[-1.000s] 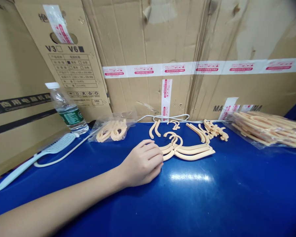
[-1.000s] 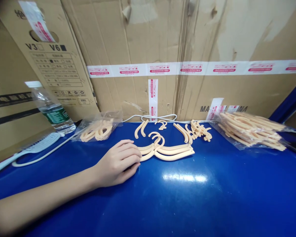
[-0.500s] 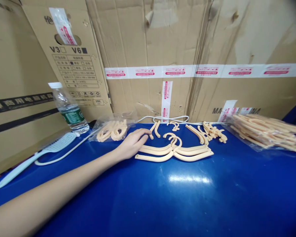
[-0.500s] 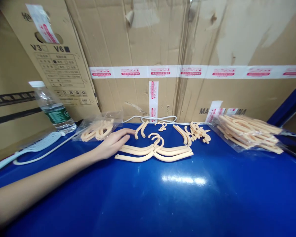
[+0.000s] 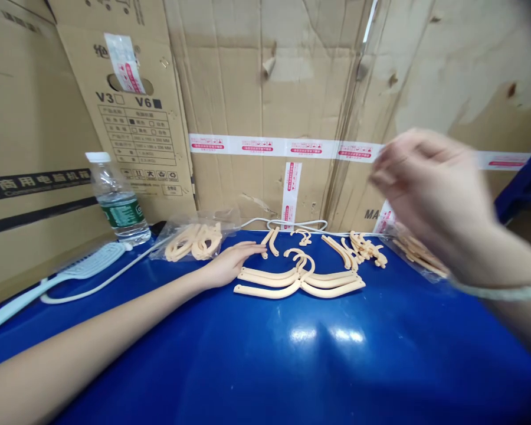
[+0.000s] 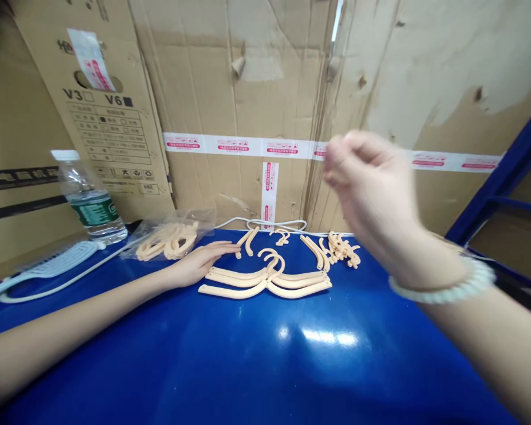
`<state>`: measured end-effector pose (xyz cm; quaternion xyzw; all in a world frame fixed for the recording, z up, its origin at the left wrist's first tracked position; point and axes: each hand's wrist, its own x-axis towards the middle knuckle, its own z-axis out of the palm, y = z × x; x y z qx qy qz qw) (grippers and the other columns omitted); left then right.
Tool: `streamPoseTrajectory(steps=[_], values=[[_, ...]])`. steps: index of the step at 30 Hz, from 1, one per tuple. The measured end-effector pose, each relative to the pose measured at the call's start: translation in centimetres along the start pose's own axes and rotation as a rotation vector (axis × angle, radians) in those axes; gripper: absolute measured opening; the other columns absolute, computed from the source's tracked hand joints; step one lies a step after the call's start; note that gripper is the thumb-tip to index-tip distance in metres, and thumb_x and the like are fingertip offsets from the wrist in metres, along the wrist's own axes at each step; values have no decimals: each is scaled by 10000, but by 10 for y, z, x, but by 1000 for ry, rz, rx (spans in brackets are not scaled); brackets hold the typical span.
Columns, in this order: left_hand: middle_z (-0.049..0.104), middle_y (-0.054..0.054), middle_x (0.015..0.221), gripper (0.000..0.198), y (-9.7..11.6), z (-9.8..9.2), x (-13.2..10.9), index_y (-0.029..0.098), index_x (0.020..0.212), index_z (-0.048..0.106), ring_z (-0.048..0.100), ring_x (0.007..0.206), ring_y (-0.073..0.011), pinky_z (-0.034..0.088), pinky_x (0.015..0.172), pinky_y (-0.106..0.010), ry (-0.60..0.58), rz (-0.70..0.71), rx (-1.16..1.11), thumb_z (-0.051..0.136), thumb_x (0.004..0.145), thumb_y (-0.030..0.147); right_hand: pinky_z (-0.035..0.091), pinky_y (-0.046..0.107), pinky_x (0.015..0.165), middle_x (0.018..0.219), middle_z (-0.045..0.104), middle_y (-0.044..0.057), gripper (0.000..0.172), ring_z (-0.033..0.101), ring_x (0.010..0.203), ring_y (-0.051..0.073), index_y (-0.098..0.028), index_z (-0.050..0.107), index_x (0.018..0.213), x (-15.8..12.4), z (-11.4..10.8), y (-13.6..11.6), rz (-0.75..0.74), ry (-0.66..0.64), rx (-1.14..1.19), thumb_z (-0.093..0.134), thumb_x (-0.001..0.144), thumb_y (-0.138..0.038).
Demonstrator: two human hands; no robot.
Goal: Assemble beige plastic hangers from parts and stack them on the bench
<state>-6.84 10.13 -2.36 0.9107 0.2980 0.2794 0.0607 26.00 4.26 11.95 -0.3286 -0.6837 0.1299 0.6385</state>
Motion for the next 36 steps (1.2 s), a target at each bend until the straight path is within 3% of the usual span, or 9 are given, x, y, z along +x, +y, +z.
streamPoseTrajectory(steps=[2, 5, 8, 10, 15, 21, 30, 36], values=[[647, -38, 1277, 594, 1, 0, 0, 251, 1249, 605, 547, 1248, -194, 437, 1064, -454, 5, 9, 1, 386, 780, -41, 473, 258, 661, 771, 632, 12, 227, 579, 672, 87, -178, 660, 842, -4, 17, 23, 138, -31, 76, 704, 806, -398], [649, -47, 1274, 603, 1, 0, 0, 236, 1228, 619, 564, 1225, -190, 448, 1053, -445, 4, 22, 4, 382, 758, -58, 452, 258, 548, 645, 614, 2, 451, 540, 552, 98, -184, 635, 738, -12, 39, 72, 380, -146, -28, 747, 625, -607], [654, -58, 1264, 564, 1, 0, 0, 220, 1195, 638, 586, 1192, -196, 476, 1021, -434, 3, 25, 11, 389, 768, -51, 458, 274, 536, 633, 642, 45, 521, 567, 545, 129, -170, 659, 728, -16, 45, 110, 393, -232, -137, 599, 709, -687], [660, -57, 1253, 542, 1, -1, 0, 222, 1179, 646, 589, 1183, -194, 487, 1005, -425, 5, 21, 15, 387, 784, -44, 468, 286, 572, 626, 659, 60, 473, 595, 580, 154, -167, 674, 698, -15, 44, 123, 353, -312, -215, 566, 773, -621], [665, -58, 1228, 491, 2, -1, -1, 215, 1159, 644, 582, 1172, -195, 480, 998, -427, 14, -2, 19, 382, 822, -26, 468, 303, 744, 774, 729, 51, 116, 655, 758, 208, -200, 738, 808, -13, 41, 133, 169, -605, -420, 688, 724, -260], [656, -71, 1167, 391, 6, -3, -1, 205, 1113, 650, 566, 1131, -204, 442, 1009, -424, 21, -35, 22, 402, 876, 15, 474, 325, 831, 979, 732, 95, 230, 657, 924, 248, -179, 734, 961, -15, 49, 143, 20, -817, -545, 683, 738, -199], [574, -56, 1030, 282, 10, -1, -1, 213, 955, 686, 571, 1004, -203, 460, 947, -393, 55, -74, 23, 445, 899, 78, 481, 332, 779, 855, 700, 79, 79, 643, 822, 224, -176, 692, 781, -14, 51, 144, -20, -895, -544, 630, 747, -142], [518, -80, 1137, 226, 16, -3, -2, 195, 891, 650, 539, 1082, -229, 444, 968, -430, 180, -59, 16, 451, 909, 89, 500, 372, 766, 874, 612, 78, 57, 607, 842, 221, -183, 582, 816, -19, 47, 132, 44, -778, -445, 535, 825, -213]])
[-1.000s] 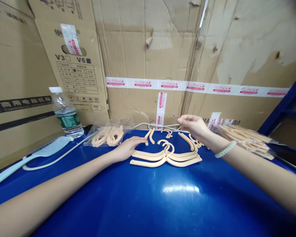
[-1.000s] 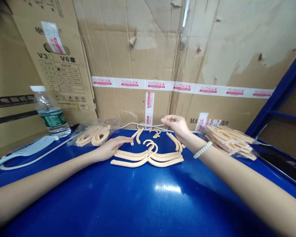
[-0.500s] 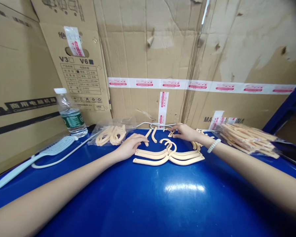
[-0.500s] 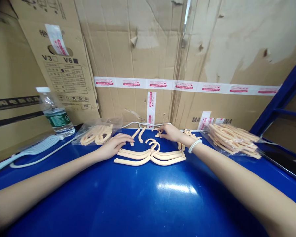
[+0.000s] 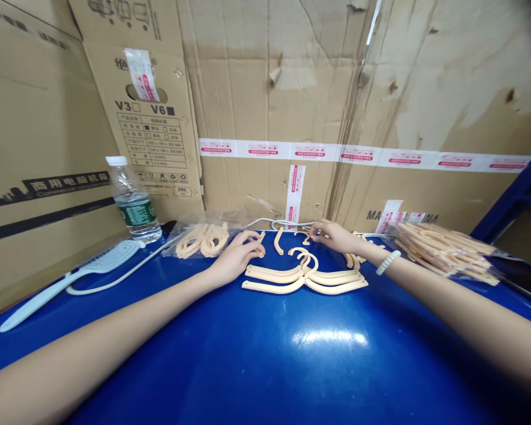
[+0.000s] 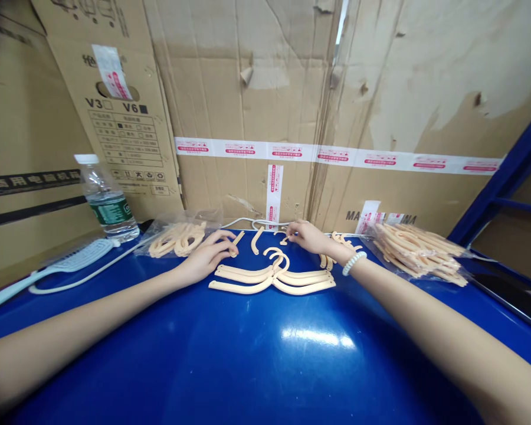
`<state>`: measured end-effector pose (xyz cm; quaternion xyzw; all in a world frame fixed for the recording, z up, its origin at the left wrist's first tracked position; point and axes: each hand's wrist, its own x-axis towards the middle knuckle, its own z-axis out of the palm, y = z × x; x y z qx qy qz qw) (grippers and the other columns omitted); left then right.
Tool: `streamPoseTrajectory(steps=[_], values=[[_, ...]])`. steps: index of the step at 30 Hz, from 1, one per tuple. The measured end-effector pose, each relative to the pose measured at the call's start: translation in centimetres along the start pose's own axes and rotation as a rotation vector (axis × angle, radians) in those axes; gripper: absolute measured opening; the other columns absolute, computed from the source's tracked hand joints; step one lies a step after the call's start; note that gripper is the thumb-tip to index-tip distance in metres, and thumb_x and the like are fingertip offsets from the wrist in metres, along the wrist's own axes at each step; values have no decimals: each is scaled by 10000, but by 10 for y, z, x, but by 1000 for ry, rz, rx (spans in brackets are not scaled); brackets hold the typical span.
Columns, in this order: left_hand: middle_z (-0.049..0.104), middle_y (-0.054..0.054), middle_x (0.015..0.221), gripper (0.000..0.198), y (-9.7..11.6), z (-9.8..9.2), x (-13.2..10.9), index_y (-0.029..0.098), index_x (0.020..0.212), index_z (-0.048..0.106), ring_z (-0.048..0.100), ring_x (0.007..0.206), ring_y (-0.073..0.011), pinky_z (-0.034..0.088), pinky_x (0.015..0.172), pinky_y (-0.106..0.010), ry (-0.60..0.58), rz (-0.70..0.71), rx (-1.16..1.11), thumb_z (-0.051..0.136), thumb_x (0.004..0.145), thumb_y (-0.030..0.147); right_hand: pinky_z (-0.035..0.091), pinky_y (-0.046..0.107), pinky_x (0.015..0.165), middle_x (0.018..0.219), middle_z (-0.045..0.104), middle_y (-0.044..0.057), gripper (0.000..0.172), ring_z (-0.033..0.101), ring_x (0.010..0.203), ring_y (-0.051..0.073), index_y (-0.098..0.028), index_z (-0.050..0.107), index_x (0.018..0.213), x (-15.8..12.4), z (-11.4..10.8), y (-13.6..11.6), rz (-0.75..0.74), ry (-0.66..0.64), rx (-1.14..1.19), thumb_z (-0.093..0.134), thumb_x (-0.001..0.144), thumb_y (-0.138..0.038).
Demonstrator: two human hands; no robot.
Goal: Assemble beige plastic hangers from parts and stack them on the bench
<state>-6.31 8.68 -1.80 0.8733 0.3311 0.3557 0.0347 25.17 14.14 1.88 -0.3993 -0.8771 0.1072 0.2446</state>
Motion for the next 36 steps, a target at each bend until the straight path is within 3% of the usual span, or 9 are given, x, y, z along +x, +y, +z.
streamPoseTrajectory(steps=[6, 9, 12, 16, 21, 25, 28, 32, 36], values=[[490, -114, 1253, 212, 19, -9, -1, 181, 975, 588, 569, 1060, -206, 461, 943, -413, 182, 29, -34, 391, 956, 106, 498, 273, 414, 909, 502, 13, 213, 651, 587, 156, -243, 368, 997, -30, 0, -33, 149, 72, 245, 324, 946, -445], [559, -100, 1223, 217, 39, -8, -1, 187, 995, 588, 566, 1120, -199, 459, 956, -374, 188, 69, -88, 389, 963, 107, 520, 259, 444, 882, 549, -27, 315, 677, 554, 147, -272, 351, 1006, -49, 2, -65, 299, 71, 679, 468, 898, -544], [631, -81, 1172, 218, 65, -6, -2, 188, 1015, 615, 582, 1117, -178, 455, 967, -335, 131, 74, -272, 414, 966, 118, 531, 229, 501, 855, 627, -23, 382, 701, 606, 144, -258, 387, 980, -67, 10, -96, 336, 136, 929, 595, 845, -549], [656, -81, 1147, 196, 97, -3, -6, 187, 991, 692, 607, 1089, -189, 491, 922, -312, 68, -91, -541, 505, 935, 166, 552, 226, 562, 862, 659, -14, 357, 710, 657, 140, -233, 471, 968, -86, 27, -119, 332, 199, 1154, 702, 806, -452], [674, -53, 1064, 143, 112, 0, -11, 216, 893, 769, 631, 1042, -176, 514, 901, -269, 45, -312, -816, 660, 816, 166, 548, 204, 561, 861, 674, 11, 277, 705, 738, 149, -198, 590, 914, -100, 42, -130, 370, 254, 1251, 764, 766, -354], [646, -8, 865, 49, 116, 5, -13, 184, 779, 700, 658, 840, -138, 534, 780, -250, 103, -428, -900, 733, 749, 165, 550, 214, 563, 858, 672, 40, 241, 697, 795, 168, -166, 646, 851, -103, 44, -136, 363, 230, 1307, 714, 809, -394], [667, 24, 795, 266, 119, 9, -15, 197, 830, 537, 686, 800, -152, 543, 767, -285, 98, -535, -1064, 770, 711, 145, 548, 219, 577, 846, 690, 37, 223, 684, 756, 147, -169, 630, 831, -104, 45, -139, 357, 209, 1322, 738, 792, -360], [719, -40, 994, 469, 120, 12, -16, 205, 1026, 521, 684, 988, -216, 522, 896, -356, 91, -611, -1173, 798, 656, 124, 524, 216, 574, 805, 716, 11, 288, 666, 731, 138, -210, 544, 834, -104, 48, -140, 362, 214, 1362, 801, 727, -283], [729, -22, 855, 208, 119, 14, -19, 173, 833, 617, 697, 901, -211, 523, 871, -352, 19, -582, -1109, 773, 695, 174, 510, 223, 620, 819, 716, 21, 259, 639, 748, 131, -207, 613, 900, -105, 51, -137, 361, 219, 1328, 797, 729, -269]])
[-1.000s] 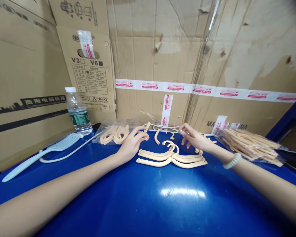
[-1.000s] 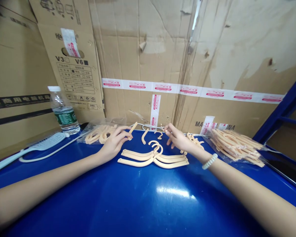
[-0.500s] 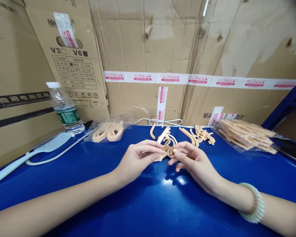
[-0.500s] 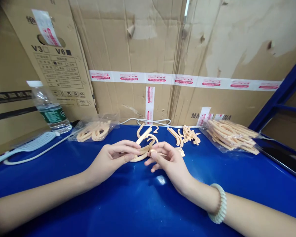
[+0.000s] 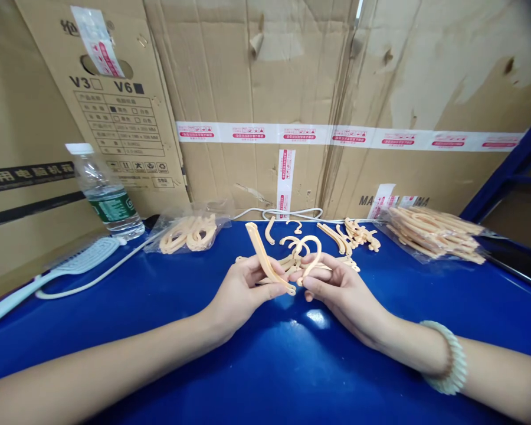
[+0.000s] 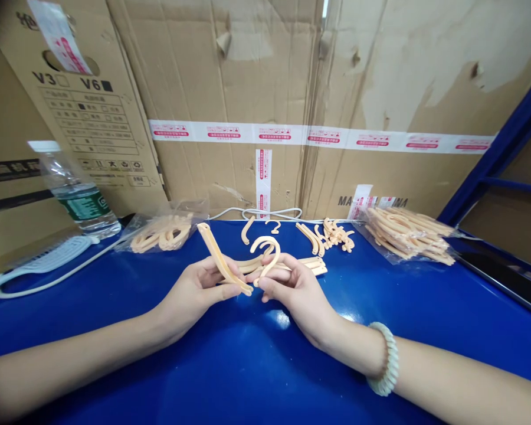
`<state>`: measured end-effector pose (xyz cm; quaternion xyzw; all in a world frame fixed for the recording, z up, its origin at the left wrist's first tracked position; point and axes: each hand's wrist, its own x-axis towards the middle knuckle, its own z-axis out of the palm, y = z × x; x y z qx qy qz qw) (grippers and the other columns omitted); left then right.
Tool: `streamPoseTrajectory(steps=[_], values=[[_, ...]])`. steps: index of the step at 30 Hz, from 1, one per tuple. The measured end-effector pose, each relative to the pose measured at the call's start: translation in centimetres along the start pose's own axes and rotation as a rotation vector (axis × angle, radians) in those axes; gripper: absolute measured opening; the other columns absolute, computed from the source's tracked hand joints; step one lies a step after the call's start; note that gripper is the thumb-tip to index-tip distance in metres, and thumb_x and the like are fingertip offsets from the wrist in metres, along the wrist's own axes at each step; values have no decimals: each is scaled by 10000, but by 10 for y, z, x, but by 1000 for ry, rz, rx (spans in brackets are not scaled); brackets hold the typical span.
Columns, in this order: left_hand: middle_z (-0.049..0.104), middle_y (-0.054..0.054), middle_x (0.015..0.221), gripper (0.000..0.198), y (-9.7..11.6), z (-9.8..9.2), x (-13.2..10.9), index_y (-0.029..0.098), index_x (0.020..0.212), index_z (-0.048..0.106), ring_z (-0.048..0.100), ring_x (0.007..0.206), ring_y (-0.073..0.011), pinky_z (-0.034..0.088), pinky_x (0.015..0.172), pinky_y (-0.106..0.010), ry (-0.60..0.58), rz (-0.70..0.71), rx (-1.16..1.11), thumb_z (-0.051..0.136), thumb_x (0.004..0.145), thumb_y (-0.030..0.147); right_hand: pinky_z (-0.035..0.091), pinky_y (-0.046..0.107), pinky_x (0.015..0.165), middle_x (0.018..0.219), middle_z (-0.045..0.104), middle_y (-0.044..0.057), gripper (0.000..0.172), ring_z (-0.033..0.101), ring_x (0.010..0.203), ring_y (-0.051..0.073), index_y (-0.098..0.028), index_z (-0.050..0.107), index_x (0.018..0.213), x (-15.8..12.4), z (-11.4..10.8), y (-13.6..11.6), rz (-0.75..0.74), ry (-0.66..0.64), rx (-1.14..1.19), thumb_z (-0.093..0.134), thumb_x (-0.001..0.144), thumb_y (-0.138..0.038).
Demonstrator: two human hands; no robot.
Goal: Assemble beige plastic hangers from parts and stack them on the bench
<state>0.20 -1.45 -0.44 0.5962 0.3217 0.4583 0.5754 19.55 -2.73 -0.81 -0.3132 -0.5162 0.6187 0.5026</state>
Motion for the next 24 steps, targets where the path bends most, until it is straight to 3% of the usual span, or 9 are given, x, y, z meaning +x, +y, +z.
streamPoseTrajectory(steps=[5, 9, 15, 24], values=[[733, -21, 851, 51, -1, 1, -1, 183, 722, 699, 678, 900, -207, 528, 836, -331, 2, 111, 101, 736, 714, 149, 518, 221, 650, 952, 702, 40, 147, 605, 742, 108, -192, 703, 800, 0, 0, 1, -6, -24, -36, 780, 744, -305], [748, -28, 946, 79, 0, 2, -1, 207, 760, 741, 663, 1018, -225, 503, 937, -357, -31, 116, 102, 718, 749, 132, 541, 216, 693, 938, 683, 37, 167, 619, 804, 115, -185, 706, 795, 0, 2, -2, 54, -36, 18, 771, 757, -335], [749, -26, 906, 124, 3, 1, -2, 228, 785, 776, 677, 925, -209, 525, 901, -352, -77, 165, 224, 714, 761, 123, 555, 228, 691, 890, 671, 31, 197, 631, 789, 118, -173, 667, 786, 1, 3, -4, 77, -46, 24, 756, 775, -348], [752, -29, 880, 110, 2, 1, -2, 244, 786, 785, 683, 870, -223, 551, 823, -352, -85, 81, 185, 731, 738, 161, 559, 223, 665, 819, 672, 16, 198, 634, 740, 110, -177, 668, 785, 2, 0, 1, 52, -36, -20, 782, 751, -336]])
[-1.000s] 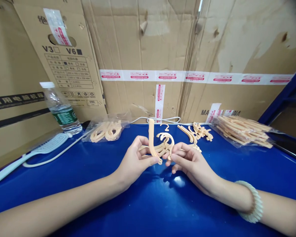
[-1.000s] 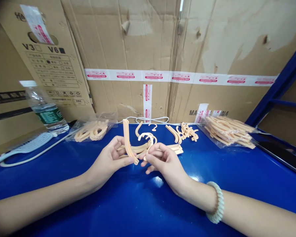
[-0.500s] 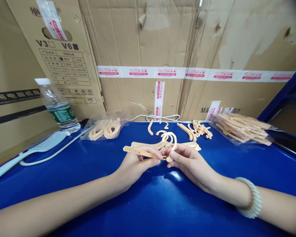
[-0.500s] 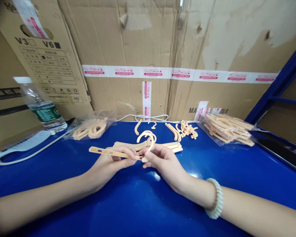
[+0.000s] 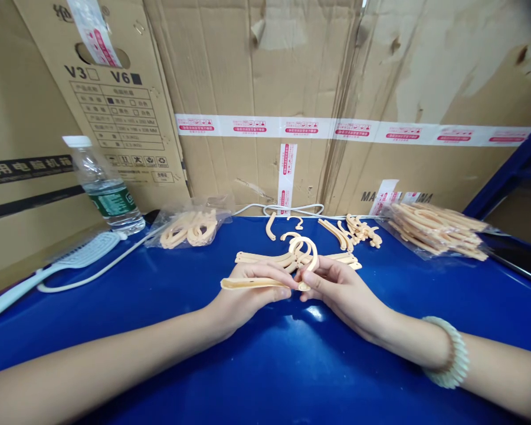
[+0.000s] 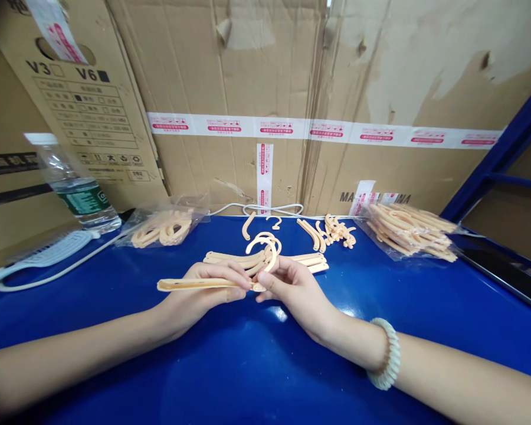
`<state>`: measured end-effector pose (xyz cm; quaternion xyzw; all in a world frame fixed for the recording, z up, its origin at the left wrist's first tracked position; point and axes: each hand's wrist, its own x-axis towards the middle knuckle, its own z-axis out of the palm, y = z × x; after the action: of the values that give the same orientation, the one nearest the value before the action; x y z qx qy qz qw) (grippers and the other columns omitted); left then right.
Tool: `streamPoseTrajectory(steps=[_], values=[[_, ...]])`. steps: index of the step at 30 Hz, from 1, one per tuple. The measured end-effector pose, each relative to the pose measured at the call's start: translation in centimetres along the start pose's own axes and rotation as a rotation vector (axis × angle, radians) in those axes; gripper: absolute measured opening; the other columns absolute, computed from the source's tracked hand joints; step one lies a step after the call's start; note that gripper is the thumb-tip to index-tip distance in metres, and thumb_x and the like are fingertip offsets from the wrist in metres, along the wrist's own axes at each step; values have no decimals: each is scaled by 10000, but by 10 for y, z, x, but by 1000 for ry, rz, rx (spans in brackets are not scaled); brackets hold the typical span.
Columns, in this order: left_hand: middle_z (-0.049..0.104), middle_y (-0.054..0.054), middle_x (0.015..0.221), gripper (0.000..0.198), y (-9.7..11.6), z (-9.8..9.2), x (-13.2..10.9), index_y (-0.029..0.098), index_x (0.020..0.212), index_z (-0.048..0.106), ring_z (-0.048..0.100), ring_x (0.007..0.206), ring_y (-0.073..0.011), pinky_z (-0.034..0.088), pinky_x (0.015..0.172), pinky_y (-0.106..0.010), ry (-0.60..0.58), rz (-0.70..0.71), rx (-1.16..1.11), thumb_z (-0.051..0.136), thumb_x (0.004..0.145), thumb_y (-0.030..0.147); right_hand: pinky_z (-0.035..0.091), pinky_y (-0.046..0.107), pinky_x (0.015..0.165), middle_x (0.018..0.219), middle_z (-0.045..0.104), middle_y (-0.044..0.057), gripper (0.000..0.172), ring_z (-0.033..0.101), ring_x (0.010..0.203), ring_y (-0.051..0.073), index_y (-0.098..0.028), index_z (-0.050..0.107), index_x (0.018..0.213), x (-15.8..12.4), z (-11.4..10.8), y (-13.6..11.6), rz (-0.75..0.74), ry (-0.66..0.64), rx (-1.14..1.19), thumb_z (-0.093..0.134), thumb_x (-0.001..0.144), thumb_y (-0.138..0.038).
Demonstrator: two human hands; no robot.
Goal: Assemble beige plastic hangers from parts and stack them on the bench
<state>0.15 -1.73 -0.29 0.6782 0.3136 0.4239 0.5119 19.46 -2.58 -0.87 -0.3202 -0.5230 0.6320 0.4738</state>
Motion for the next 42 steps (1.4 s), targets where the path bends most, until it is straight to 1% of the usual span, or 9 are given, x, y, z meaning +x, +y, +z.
streamPoseTrajectory(steps=[4, 9, 12, 15, 20, 26, 33, 36, 42], values=[[754, -32, 890, 112, 0, -1, 0, 243, 814, 786, 678, 880, -232, 534, 880, -389, -5, 20, 90, 740, 735, 177, 555, 231, 641, 803, 660, 13, 200, 631, 729, 116, -181, 672, 806, 0, 1, 0, -8, -27, 9, 777, 755, -343], [752, -34, 909, 112, -1, -2, 1, 238, 821, 786, 673, 887, -225, 528, 887, -377, 7, 21, 144, 747, 735, 179, 556, 239, 654, 793, 661, 4, 218, 635, 716, 114, -175, 645, 787, -1, 1, -1, 19, -29, 43, 792, 739, -328], [749, -36, 911, 119, -2, -1, 1, 234, 829, 785, 675, 889, -222, 538, 863, -362, 5, 6, 110, 745, 734, 174, 556, 245, 656, 798, 663, 9, 206, 633, 716, 115, -175, 643, 776, 0, 1, -2, 34, -29, 58, 786, 746, -320], [750, -40, 915, 118, -4, 0, 1, 225, 824, 782, 682, 908, -231, 550, 837, -351, 13, -18, 11, 747, 725, 171, 557, 252, 672, 788, 654, 2, 191, 627, 710, 111, -178, 642, 760, 0, 0, -2, 43, -32, 76, 779, 754, -310], [760, -43, 894, 124, -4, 2, 1, 216, 805, 781, 690, 921, -247, 546, 866, -377, 24, -38, -74, 756, 707, 142, 555, 266, 713, 833, 666, 22, 185, 636, 755, 123, -171, 648, 758, 0, -1, -2, 59, -41, 83, 767, 767, -313], [762, -19, 882, 146, -5, 2, 1, 226, 806, 782, 692, 910, -212, 541, 864, -329, 19, -36, -137, 747, 721, 114, 552, 293, 743, 855, 669, 26, 174, 638, 808, 141, -177, 651, 779, 1, -3, 0, 61, -59, 92, 752, 784, -318], [759, -27, 874, 123, -5, 2, 1, 218, 792, 781, 686, 902, -211, 531, 852, -322, 23, -43, -92, 751, 714, 127, 547, 309, 759, 870, 676, 28, 178, 647, 803, 144, -184, 631, 830, 1, -3, -1, 61, -69, 72, 741, 795, -320], [748, -35, 877, 111, -5, 1, 1, 209, 783, 782, 678, 893, -213, 530, 837, -320, 26, -31, -47, 754, 703, 138, 541, 296, 746, 831, 672, 13, 199, 646, 765, 133, -189, 631, 847, 0, -3, 0, 43, -65, 51, 758, 777, -325], [741, -33, 828, 95, -1, 2, 1, 206, 772, 779, 673, 828, -210, 533, 756, -307, 6, -38, -35, 751, 699, 152, 521, 268, 692, 737, 656, -8, 272, 621, 687, 114, -179, 631, 798, 0, -2, 2, 1, -27, -3, 809, 710, -365]])
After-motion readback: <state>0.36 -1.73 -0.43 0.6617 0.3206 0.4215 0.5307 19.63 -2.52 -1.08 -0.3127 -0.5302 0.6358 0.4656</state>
